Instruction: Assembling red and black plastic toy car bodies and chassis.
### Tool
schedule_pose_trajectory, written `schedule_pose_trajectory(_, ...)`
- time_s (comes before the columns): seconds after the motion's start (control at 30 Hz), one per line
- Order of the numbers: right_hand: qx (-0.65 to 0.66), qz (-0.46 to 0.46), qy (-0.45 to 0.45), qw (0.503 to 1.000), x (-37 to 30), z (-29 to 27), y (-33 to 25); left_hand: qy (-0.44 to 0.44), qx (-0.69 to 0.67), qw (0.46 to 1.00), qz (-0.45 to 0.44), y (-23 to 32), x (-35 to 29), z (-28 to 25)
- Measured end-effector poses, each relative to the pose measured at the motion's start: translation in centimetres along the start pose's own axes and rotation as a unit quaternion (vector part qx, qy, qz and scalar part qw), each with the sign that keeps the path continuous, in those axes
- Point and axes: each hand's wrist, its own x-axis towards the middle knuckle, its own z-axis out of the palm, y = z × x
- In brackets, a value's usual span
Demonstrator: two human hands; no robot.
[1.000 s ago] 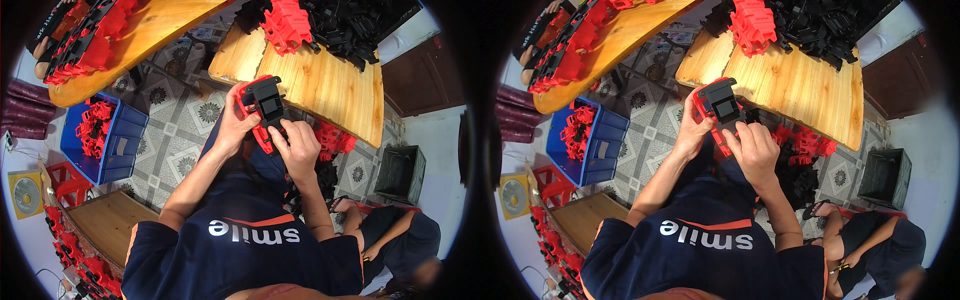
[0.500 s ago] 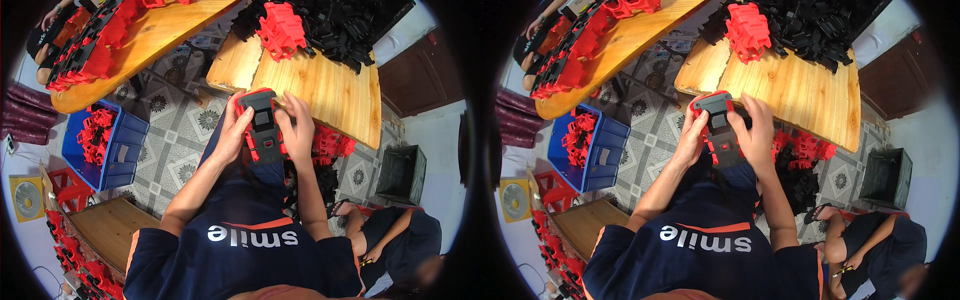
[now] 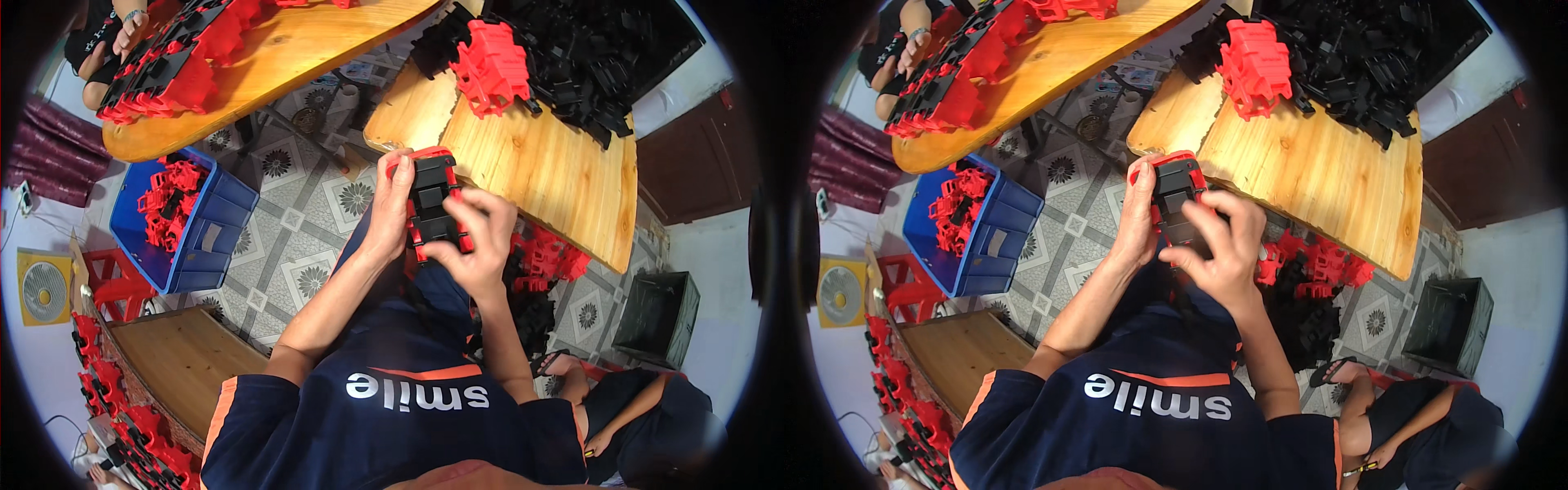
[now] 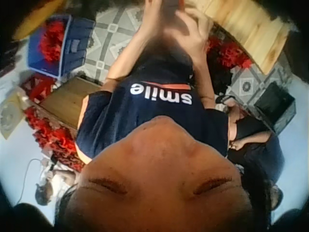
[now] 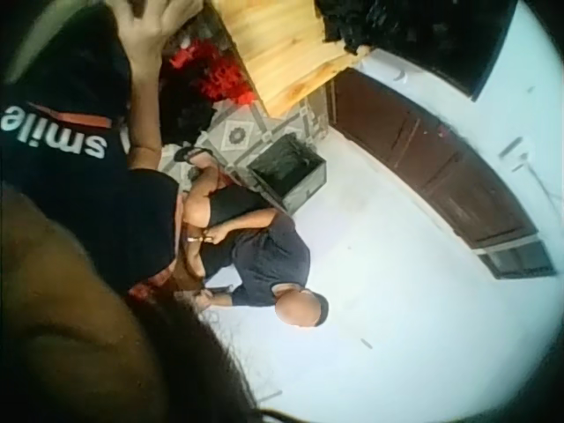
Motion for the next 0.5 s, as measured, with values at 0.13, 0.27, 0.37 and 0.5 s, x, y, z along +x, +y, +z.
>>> schedule_pose_trajectory(0.13,-0.033,-0.016,-0.030,0.999,-1.8,0.9,0.2,0.008,-0.022,1.000,0.011,-0.6,0.1,-0.4)
schedule_pose_trajectory(0.27,0.013,-0.042,-0.011,0.999,-2.3,1.3,0.8,0.004,-0.010,1.000,0.009,-0.3,-0.3,0.1)
schedule_pose_trajectory(0.37,0.015,-0.061,-0.008,0.998,-2.2,1.4,0.7,0.005,0.008,1.000,0.016,-0.2,-0.3,0.2)
schedule_pose_trajectory(0.5,0.019,-0.065,-0.030,0.997,-2.3,1.5,1.0,0.007,0.022,0.999,0.030,-0.4,-0.1,-0.3)
